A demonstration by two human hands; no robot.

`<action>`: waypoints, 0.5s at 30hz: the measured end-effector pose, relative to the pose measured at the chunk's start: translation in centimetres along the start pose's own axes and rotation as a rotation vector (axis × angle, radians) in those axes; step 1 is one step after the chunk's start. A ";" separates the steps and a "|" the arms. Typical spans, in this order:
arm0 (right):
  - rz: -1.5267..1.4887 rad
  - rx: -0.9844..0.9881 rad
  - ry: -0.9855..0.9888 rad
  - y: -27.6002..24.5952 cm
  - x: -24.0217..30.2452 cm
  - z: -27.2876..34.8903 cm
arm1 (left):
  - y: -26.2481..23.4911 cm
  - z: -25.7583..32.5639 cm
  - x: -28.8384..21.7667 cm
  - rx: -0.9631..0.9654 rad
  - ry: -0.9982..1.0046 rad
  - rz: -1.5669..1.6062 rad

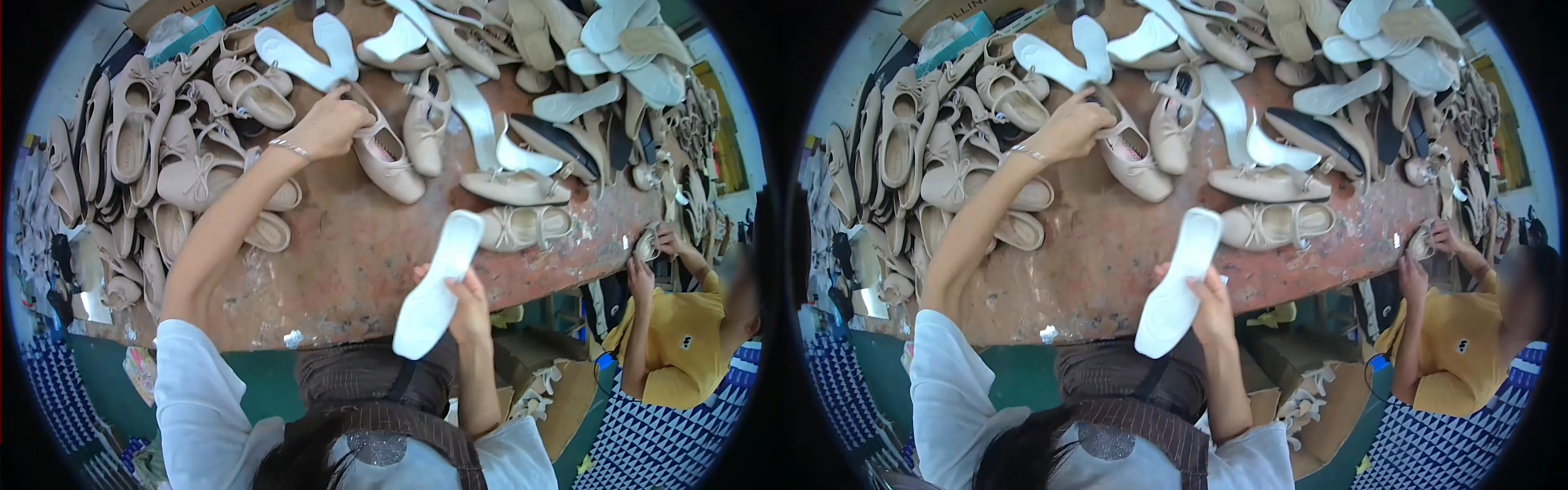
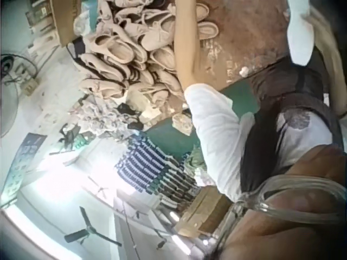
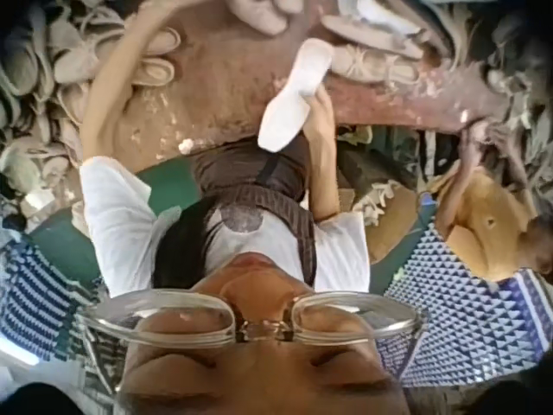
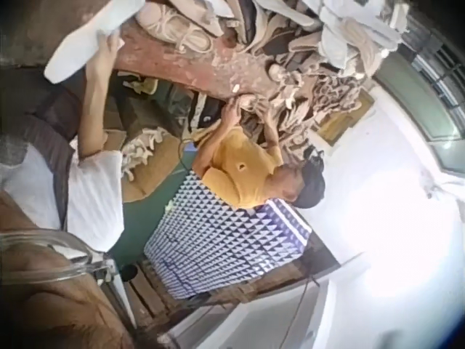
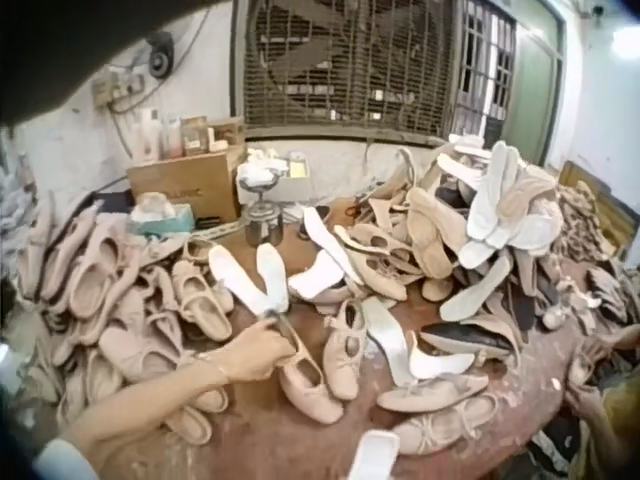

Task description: The recorder inserts white insoles into beige flats and prepares them for packing at a shoe factory workbench.

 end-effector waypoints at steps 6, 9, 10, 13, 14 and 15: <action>-0.081 0.296 -0.127 1.7 3.2 1.1 | -3.3 15.7 -10.0 0.048 -0.449 0.404; 0.373 0.307 -0.251 3.4 4.8 1.9 | 0.3 20.8 -13.0 0.075 -0.662 0.522; 0.589 0.262 -0.234 3.6 4.8 2.2 | 1.9 22.4 -13.7 0.115 -0.754 0.530; 1.478 0.259 -0.726 7.8 6.7 5.0 | 1.2 26.8 -14.5 -0.238 -0.919 0.604; 1.609 0.329 -0.804 9.1 6.0 5.7 | 0.6 28.8 -14.2 -0.330 -1.000 0.517; 1.774 0.369 -0.806 9.7 4.9 5.7 | -0.4 30.8 -13.9 -0.422 -1.054 0.419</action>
Point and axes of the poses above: each hand's wrist, its own z-axis away from the middle knuckle, its own y-axis out of the palm, x = y × z, the point moved 10 cm from there along -z, towards the middle knuckle, and after that the axes turned 8 degrees about -z, right-handed, at the moved point
